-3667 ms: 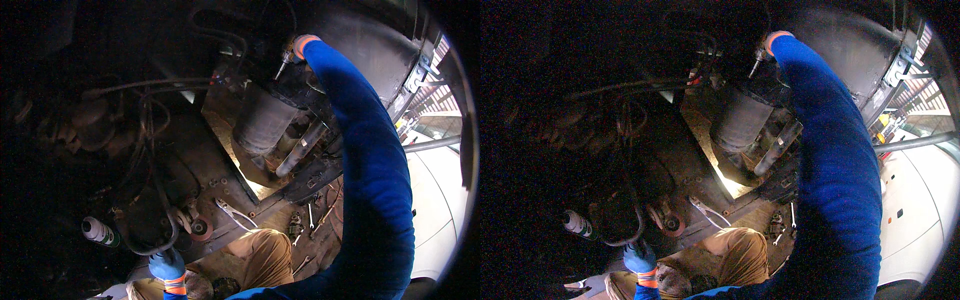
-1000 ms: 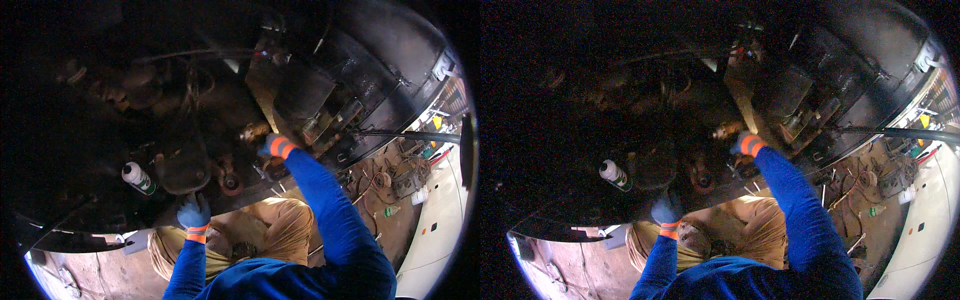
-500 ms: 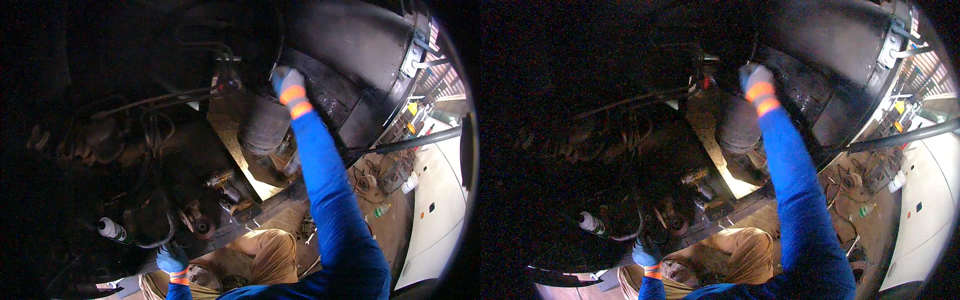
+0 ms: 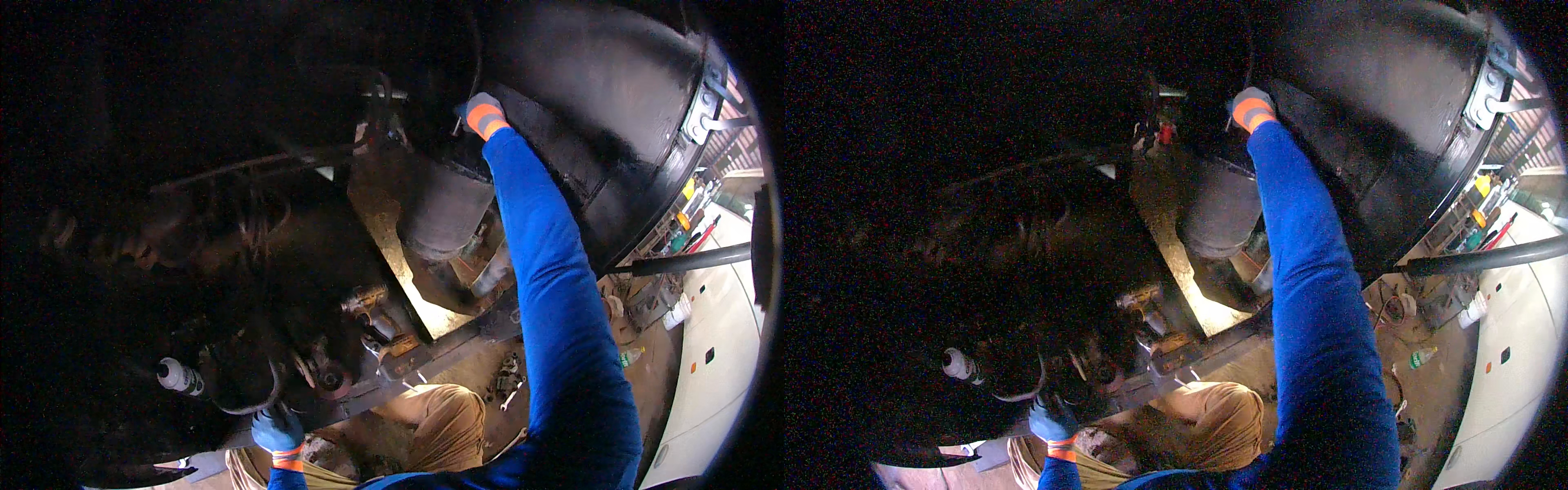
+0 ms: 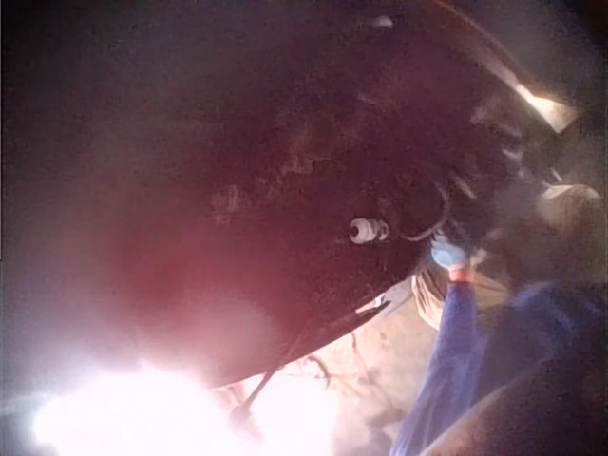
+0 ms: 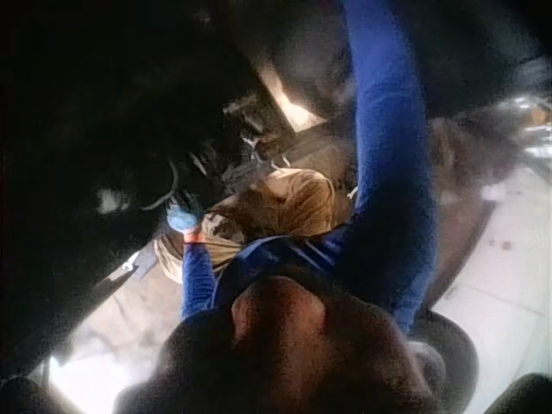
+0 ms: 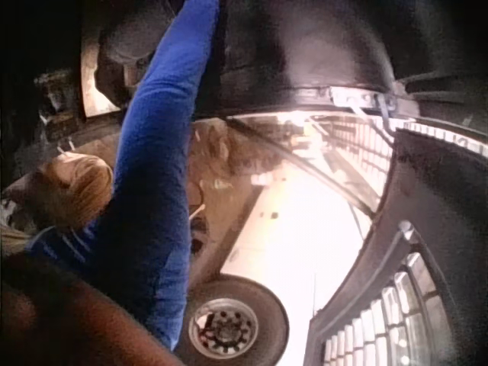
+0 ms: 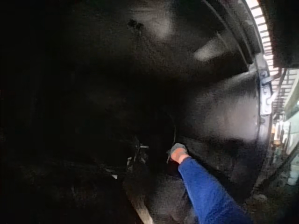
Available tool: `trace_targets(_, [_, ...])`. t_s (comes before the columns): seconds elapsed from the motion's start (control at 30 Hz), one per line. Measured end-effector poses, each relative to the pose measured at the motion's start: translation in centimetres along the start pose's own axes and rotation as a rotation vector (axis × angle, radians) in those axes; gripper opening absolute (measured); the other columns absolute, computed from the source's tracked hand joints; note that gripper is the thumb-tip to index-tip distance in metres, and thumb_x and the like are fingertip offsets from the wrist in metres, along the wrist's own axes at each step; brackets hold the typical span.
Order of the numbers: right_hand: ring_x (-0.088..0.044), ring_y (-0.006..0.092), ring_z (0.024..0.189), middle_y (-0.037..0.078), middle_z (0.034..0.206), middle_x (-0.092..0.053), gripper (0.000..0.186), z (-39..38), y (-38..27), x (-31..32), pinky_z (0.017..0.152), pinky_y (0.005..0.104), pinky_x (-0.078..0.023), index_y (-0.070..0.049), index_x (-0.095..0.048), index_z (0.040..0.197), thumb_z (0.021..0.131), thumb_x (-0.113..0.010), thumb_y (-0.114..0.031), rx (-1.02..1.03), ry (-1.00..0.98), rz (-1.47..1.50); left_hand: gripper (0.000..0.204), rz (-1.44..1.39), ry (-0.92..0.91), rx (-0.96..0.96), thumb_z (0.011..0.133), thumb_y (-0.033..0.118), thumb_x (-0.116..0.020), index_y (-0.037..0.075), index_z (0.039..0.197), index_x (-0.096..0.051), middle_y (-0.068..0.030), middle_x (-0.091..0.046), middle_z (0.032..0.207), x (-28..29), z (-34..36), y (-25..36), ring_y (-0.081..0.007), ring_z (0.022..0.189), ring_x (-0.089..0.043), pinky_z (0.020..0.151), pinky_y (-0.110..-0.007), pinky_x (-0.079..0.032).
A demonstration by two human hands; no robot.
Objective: The person sits on the floor under a vehicle and uses a power drill and wrench to remove and install bolts on the undercarriage. They handle various metal components and fasteners while working in a confined space.
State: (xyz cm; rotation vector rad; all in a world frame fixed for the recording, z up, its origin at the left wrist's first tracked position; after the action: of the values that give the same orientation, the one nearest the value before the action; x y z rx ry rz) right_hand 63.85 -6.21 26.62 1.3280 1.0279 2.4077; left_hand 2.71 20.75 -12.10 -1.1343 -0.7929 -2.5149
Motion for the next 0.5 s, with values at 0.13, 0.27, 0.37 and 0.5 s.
trace_targets(0.13, [-0.068, 0.0332, 0.095, 0.016, 0.101, -0.071, 0.036, -0.3, 3.0, 1.7, 0.077, 0.0455, -0.054, -0.008, -0.074, 0.097, 0.092, -0.050, -0.034, -0.324, 0.076, 0.234, 0.019, -0.003, -0.010, 0.017, 0.085, 0.024, -0.061, 0.006, 0.090, -0.061, -0.0175, -0.060, 0.077, 0.1, 0.6, 0.9, -0.0397, 0.068, -0.058, 0.057, -0.049, -0.045])
trace_targets(0.27, [-0.066, 0.0381, 0.095, 0.019, 0.098, -0.070, 0.052, -1.0, 4.4, 3.1, 0.078, 0.0453, -0.052, -0.003, -0.071, 0.099, 0.090, -0.053, -0.051, -0.428, 0.164, 0.536, 0.019, 0.050, 0.005, 0.025, 0.086, 0.025, -0.059, 0.007, 0.091, -0.061, -0.0170, -0.061, 0.078, -0.4, 0.4, 0.9, -0.0392, 0.069, -0.058, 0.058, -0.049, -0.045])
trace_targets(0.37, [-0.066, 0.0379, 0.087, 0.019, 0.090, -0.070, 0.044, -4.9, 2.8, 3.8, 0.074, 0.0434, -0.052, -0.002, -0.070, 0.098, 0.087, -0.061, -0.043, -0.416, 0.395, 0.979, 0.019, 0.010, 0.037, -0.027, 0.087, 0.025, -0.058, 0.007, 0.093, -0.062, -0.0166, -0.061, 0.079, -0.2, 0.5, 1.1, -0.0389, 0.069, -0.058, 0.058, -0.049, -0.045])
trace_targets(0.5, [-0.066, 0.0335, 0.069, 0.019, 0.078, -0.068, 0.029, -17.7, -13.7, 13.6, 0.066, 0.0439, -0.051, -0.005, -0.070, 0.086, 0.076, -0.069, -0.032, 0.158, 0.195, 1.186, 0.018, 0.052, 0.013, 0.005, 0.087, 0.024, -0.058, 0.009, 0.095, -0.062, -0.0166, -0.061, 0.079, 1.1, 0.0, 0.4, -0.0383, 0.069, -0.059, 0.058, -0.049, -0.045])
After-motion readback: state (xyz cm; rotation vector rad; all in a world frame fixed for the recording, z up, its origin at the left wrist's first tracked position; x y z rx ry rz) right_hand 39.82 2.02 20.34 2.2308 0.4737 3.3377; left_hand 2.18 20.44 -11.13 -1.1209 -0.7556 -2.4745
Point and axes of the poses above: each hand's wrist, its own z-axis towards the middle knuckle, its own x-axis out of the back of the hand, y = z × x, the point moved 5 cm from there along z, towards the middle knuckle
